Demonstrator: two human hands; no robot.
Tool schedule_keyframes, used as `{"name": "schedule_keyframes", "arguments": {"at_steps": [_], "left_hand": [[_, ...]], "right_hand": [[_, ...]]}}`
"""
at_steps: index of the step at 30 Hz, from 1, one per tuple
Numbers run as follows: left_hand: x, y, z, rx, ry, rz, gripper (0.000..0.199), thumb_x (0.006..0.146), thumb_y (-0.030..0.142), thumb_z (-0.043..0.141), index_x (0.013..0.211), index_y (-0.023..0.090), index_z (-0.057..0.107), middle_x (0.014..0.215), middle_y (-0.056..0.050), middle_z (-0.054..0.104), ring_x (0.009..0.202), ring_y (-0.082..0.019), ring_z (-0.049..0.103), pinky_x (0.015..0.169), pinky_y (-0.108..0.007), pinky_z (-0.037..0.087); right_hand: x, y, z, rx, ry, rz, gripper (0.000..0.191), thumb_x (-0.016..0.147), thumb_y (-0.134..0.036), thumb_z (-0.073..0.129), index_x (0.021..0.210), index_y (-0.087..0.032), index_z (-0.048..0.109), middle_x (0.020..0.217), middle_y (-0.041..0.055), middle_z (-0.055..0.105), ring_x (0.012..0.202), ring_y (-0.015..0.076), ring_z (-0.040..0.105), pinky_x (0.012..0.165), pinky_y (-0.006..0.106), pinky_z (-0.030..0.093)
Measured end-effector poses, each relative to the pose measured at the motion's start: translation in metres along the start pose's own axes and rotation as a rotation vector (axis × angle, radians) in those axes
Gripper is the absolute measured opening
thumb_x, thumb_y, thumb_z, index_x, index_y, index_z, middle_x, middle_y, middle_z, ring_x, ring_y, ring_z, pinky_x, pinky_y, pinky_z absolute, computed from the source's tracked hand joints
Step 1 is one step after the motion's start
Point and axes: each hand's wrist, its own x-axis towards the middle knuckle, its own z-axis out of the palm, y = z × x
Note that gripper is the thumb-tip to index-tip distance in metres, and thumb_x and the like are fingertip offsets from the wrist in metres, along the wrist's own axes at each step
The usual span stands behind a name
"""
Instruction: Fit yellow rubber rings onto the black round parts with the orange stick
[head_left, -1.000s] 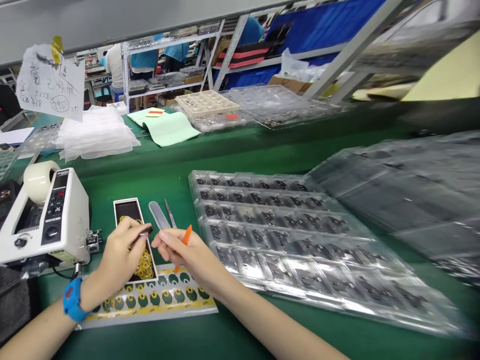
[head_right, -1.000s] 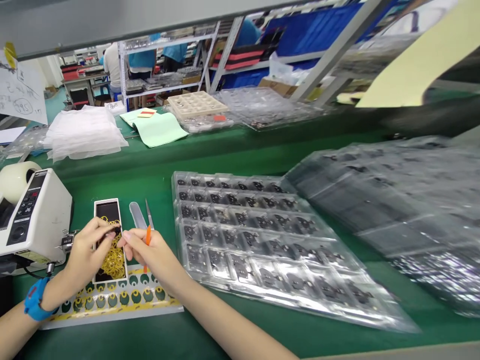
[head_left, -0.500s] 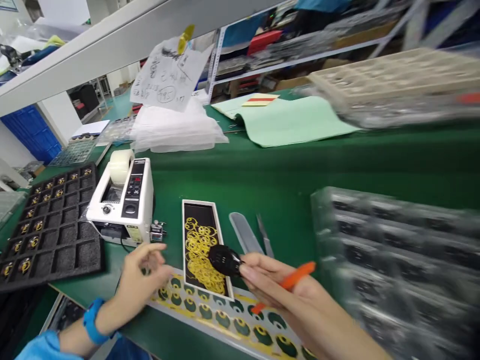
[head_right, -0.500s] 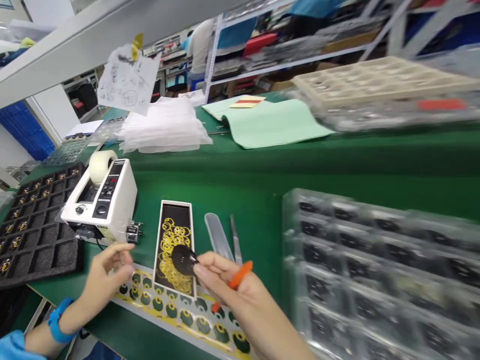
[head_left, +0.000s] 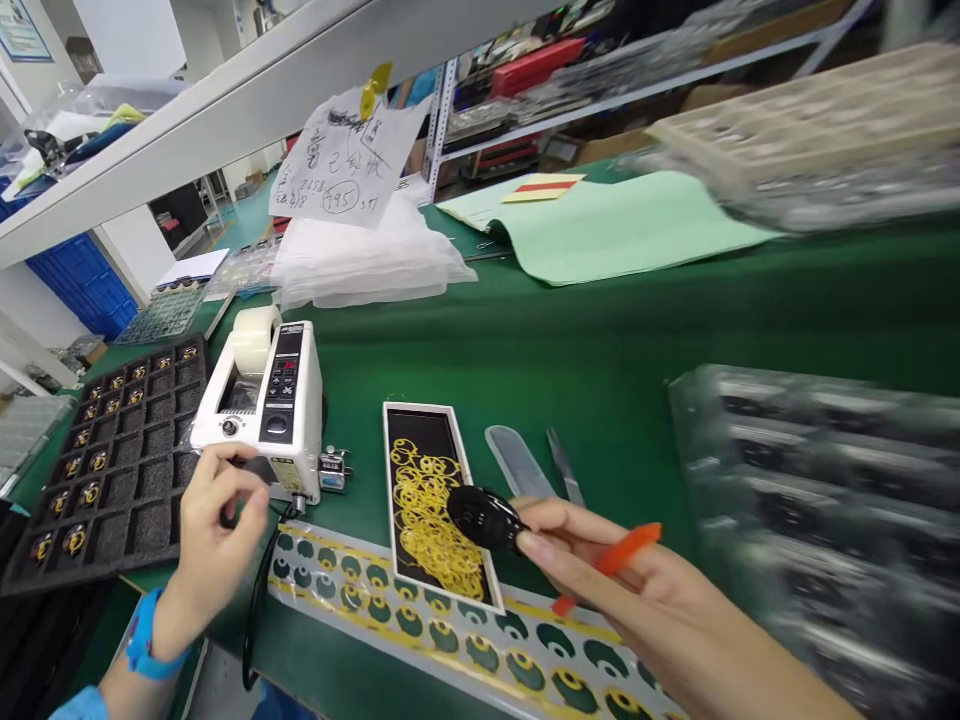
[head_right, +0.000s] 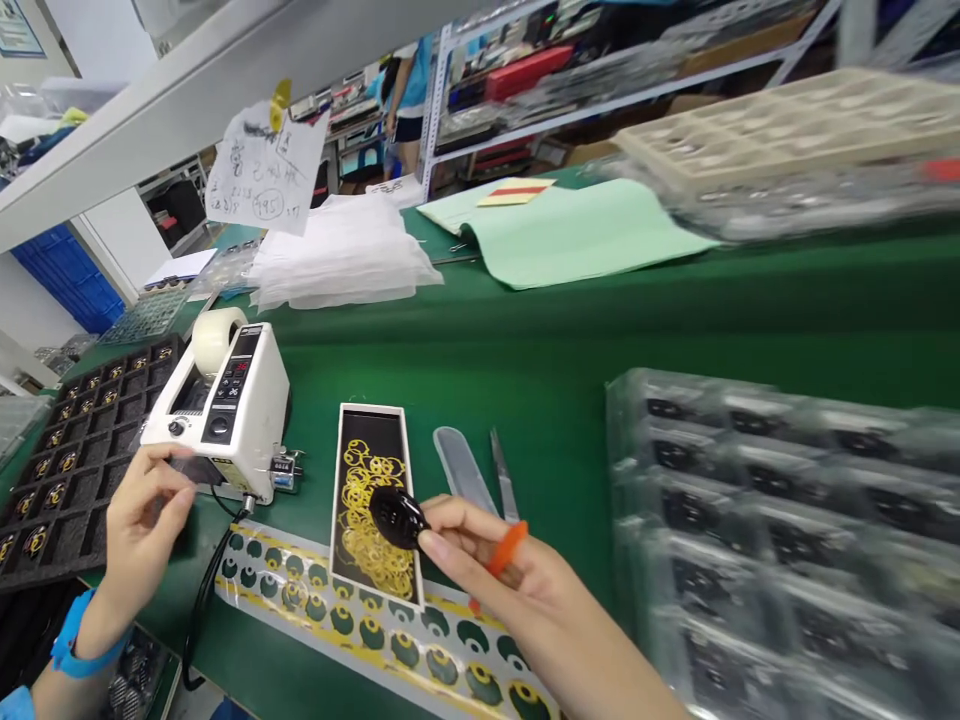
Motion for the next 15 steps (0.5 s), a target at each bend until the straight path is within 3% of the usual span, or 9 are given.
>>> {"name": "schedule_keyframes", "arguments": {"at_steps": [2, 4, 6, 10, 13, 15], "left_hand": [[0.011, 0.013, -0.002, 0.261, -0.141, 0.161, 0.017, 0.082, 0.018, 0.054, 0.067, 0.017, 0.061, 0.107, -0.008, 0.062, 0.072, -0.014, 0.056, 0.052, -0.024, 0.032], [0.025, 0.027, 0.000, 0.410, -0.218, 0.252, 0.021, 0.085, 0.015, 0.048, 0.066, 0.017, 0.055, 0.099, -0.007, 0.064, 0.075, -0.015, 0.060, 0.051, -0.024, 0.030], [0.037, 0.043, 0.006, 0.450, -0.233, 0.322, 0.022, 0.087, 0.015, 0.046, 0.065, 0.018, 0.051, 0.091, -0.004, 0.065, 0.075, -0.014, 0.061, 0.051, -0.024, 0.031], [0.049, 0.066, 0.018, 0.576, -0.190, 0.422, 0.020, 0.087, 0.017, 0.044, 0.068, 0.020, 0.050, 0.085, 0.000, 0.065, 0.052, -0.011, 0.051, 0.049, -0.025, 0.033], [0.043, 0.059, 0.015, 0.742, -0.122, 0.457, 0.018, 0.090, 0.024, 0.044, 0.075, 0.021, 0.054, 0.078, 0.001, 0.065, 0.044, -0.012, 0.047, 0.047, -0.026, 0.034], [0.036, 0.042, 0.005, 0.767, -0.165, 0.473, 0.019, 0.092, 0.029, 0.044, 0.079, 0.022, 0.055, 0.092, 0.000, 0.070, 0.044, -0.011, 0.051, 0.047, -0.024, 0.038]], "right_hand": [[-0.001, -0.006, 0.002, 0.034, 0.005, -0.037, 0.042, 0.071, -0.067, 0.068, 0.077, -0.026, 0.068, 0.093, 0.0064, 0.063, 0.089, 0.0248, 0.057, 0.075, 0.030, 0.048], [-0.001, -0.007, 0.003, 0.049, 0.004, -0.059, 0.042, 0.072, -0.066, 0.068, 0.078, -0.025, 0.068, 0.094, 0.0073, 0.064, 0.091, 0.0262, 0.058, 0.080, 0.033, 0.049], [0.000, -0.006, 0.003, 0.041, -0.021, -0.096, 0.042, 0.074, -0.066, 0.065, 0.079, -0.024, 0.066, 0.088, 0.0067, 0.063, 0.087, 0.0250, 0.058, 0.080, 0.034, 0.049], [0.001, -0.007, -0.001, 0.054, -0.020, -0.137, 0.042, 0.075, -0.065, 0.064, 0.079, -0.023, 0.059, 0.082, 0.0033, 0.055, 0.081, 0.0207, 0.053, 0.077, 0.032, 0.046], [0.001, -0.014, -0.005, 0.071, -0.011, -0.145, 0.040, 0.076, -0.061, 0.063, 0.077, -0.022, 0.054, 0.079, 0.0009, 0.048, 0.077, 0.0177, 0.047, 0.075, 0.031, 0.042], [0.001, -0.019, -0.006, 0.087, -0.028, -0.147, 0.039, 0.077, -0.059, 0.062, 0.075, -0.022, 0.050, 0.075, -0.0009, 0.043, 0.073, 0.0160, 0.043, 0.073, 0.030, 0.039]]}}
